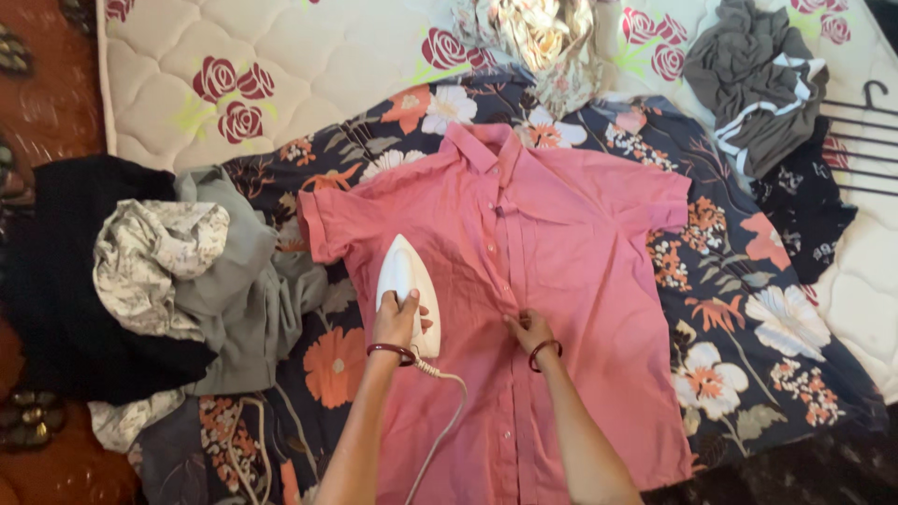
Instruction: The person irons a pink short-sleeved shirt laid on a floral bedsheet. They smooth the collar and sleeves, then move the iron across the front and back panels, occasionally adjusting the shirt with their hands.
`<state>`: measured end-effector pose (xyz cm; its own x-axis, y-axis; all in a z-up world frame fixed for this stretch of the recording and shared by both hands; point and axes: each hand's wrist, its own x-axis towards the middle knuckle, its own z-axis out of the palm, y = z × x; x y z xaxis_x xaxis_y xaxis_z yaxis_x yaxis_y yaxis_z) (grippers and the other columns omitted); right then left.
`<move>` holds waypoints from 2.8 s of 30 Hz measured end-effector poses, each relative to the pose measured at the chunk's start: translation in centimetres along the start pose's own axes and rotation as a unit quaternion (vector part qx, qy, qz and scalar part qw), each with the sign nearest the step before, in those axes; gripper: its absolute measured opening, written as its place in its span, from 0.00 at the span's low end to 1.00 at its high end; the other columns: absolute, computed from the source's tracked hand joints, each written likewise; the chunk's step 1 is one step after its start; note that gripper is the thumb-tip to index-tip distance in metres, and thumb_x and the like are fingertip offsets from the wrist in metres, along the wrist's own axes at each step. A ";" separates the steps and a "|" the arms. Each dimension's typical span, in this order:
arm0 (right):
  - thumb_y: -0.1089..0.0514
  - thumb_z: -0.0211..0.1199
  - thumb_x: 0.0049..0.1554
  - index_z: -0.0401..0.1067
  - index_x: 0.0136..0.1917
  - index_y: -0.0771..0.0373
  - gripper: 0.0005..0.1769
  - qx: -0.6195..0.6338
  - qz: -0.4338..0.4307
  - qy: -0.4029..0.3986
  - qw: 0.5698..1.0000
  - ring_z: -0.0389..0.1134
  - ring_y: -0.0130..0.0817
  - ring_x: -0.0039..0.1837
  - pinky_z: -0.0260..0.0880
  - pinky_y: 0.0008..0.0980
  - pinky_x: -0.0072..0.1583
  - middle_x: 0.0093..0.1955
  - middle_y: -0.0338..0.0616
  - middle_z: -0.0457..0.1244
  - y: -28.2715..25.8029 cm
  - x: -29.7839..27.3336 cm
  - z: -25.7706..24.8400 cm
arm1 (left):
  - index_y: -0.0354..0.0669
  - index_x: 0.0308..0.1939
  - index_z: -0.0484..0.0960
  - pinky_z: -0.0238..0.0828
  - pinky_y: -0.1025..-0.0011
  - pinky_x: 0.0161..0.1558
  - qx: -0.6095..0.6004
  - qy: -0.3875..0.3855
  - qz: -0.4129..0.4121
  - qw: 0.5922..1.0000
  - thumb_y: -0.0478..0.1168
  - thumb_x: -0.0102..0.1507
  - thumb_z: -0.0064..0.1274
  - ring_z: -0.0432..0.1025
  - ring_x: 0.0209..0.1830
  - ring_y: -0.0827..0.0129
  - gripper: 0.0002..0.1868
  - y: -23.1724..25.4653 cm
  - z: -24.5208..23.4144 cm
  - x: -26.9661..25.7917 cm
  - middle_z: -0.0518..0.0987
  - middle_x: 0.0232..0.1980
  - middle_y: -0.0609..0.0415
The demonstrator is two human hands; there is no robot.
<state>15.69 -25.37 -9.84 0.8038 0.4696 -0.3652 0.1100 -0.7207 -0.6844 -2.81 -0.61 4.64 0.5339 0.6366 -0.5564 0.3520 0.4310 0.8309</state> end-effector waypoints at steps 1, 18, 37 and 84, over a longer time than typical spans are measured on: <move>0.44 0.77 0.49 0.75 0.51 0.68 0.28 0.010 -0.018 -0.038 0.999 0.70 0.32 0.42 0.73 0.35 0.44 0.40 0.43 0.69 0.2 0.0 -0.3 | 0.31 0.47 0.69 0.75 0.65 0.26 -0.002 0.003 -0.002 1.000 0.46 0.68 0.49 0.79 0.25 0.61 0.18 -0.1 -0.1 -0.2 0.82 0.36 0.41; 0.50 0.70 0.51 0.78 0.47 0.66 0.18 0.051 0.097 -0.092 0.990 0.70 0.29 0.33 0.72 0.33 0.37 0.35 0.43 0.71 5.1 -15.4 0.1 | 0.29 0.49 0.69 0.76 0.66 0.26 0.002 0.019 0.004 1.000 0.46 0.69 0.48 0.79 0.25 0.62 0.19 -1.7 -5.0 -7.5 0.82 0.35 0.42; 0.48 0.75 0.46 0.77 0.38 0.69 0.20 0.000 0.149 -0.221 0.964 0.72 0.34 0.36 0.74 0.37 0.40 0.33 0.49 0.70 9.0 -29.4 -0.2 | 0.28 0.47 0.69 0.78 0.65 0.26 0.049 -0.031 0.026 0.998 0.46 0.69 0.47 0.80 0.26 0.60 0.19 -2.7 -9.6 -13.2 0.82 0.36 0.41; 0.64 0.64 0.53 0.68 0.52 0.70 0.14 0.383 0.105 -0.028 0.917 0.68 0.31 0.38 0.69 0.32 0.41 0.38 0.46 0.66 -11.7 -36.1 -1.2 | 0.30 0.44 0.86 0.75 0.66 0.38 0.335 -0.167 -0.096 0.922 0.65 0.59 0.64 0.80 0.33 0.62 0.35 -29.3 -20.5 -16.2 0.85 0.33 0.46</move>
<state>-13.89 -34.51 12.10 0.7260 0.4031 -0.5572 -0.5045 -0.2384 -0.8298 -37.54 -10.41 -10.79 0.5791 0.3098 -0.7541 0.8016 -0.0480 0.5959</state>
